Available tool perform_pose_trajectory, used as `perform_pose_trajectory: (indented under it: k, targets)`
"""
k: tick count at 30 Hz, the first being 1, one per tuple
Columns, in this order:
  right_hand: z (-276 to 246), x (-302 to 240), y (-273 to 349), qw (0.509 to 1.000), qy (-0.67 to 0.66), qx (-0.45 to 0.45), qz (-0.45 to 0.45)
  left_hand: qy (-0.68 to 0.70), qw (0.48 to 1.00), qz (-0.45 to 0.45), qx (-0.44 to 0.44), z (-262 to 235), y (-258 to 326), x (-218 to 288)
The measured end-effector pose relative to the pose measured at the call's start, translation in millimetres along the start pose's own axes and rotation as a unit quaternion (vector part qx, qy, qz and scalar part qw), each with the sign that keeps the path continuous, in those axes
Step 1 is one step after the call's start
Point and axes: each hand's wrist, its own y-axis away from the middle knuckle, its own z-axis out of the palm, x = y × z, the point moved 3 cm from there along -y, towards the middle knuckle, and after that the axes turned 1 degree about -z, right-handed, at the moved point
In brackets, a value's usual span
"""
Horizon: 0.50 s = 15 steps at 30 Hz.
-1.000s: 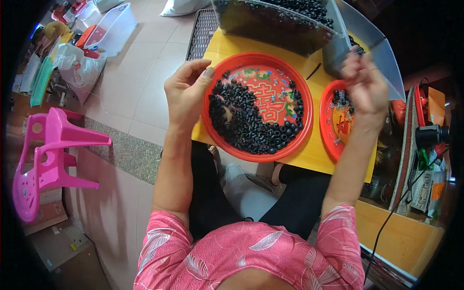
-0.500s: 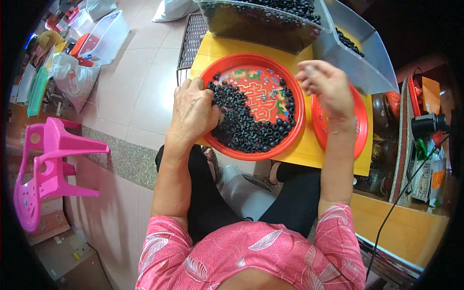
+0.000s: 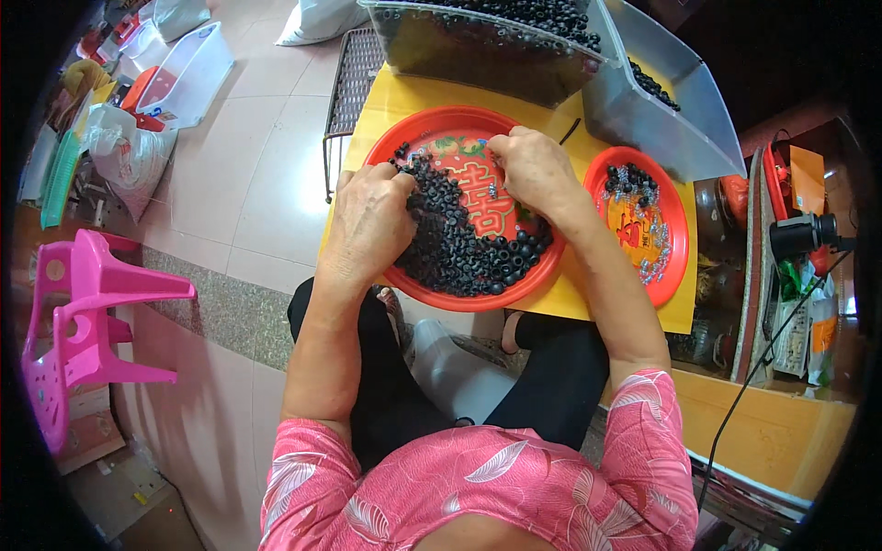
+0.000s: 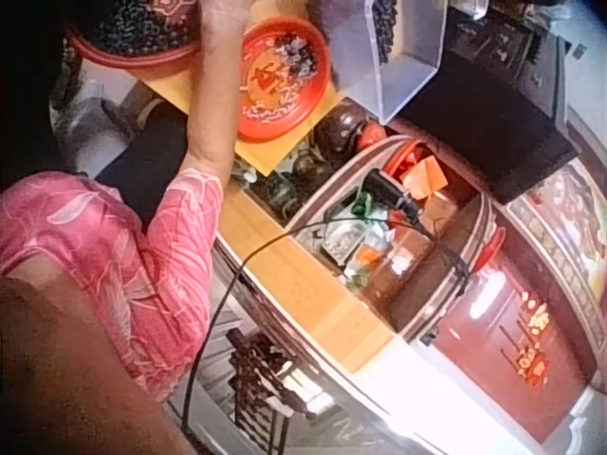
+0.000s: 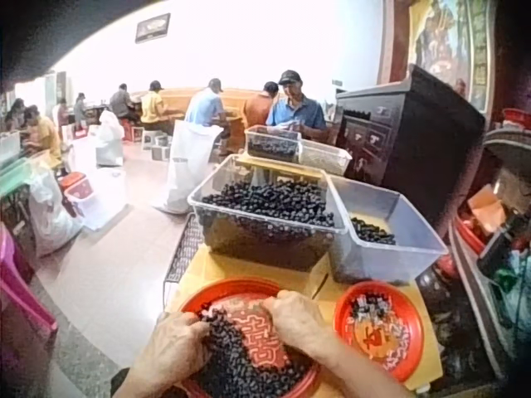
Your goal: The person assembles small parts by picking black pieces and metal pins from trays and inserting the pins into the black pieces by hand.
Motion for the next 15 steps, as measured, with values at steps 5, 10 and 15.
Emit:
perform_pose_trajectory:
  k: [5, 10, 15]
  targets:
    - [6, 0, -3, 1.0, 0.012, -0.002, -0.012, 0.084, 0.996, 0.012, -0.001, 4, -3, -3]
    - [-16, -7, 14, 0.995, -0.082, 0.05, -0.001, 0.203, 0.979, -0.007, 0.031, 4, -8, -3]
    - [-38, -22, 29, 0.955, -0.274, 0.094, 0.059, 0.033, 0.986, -0.037, 0.161, -3, -18, -22]
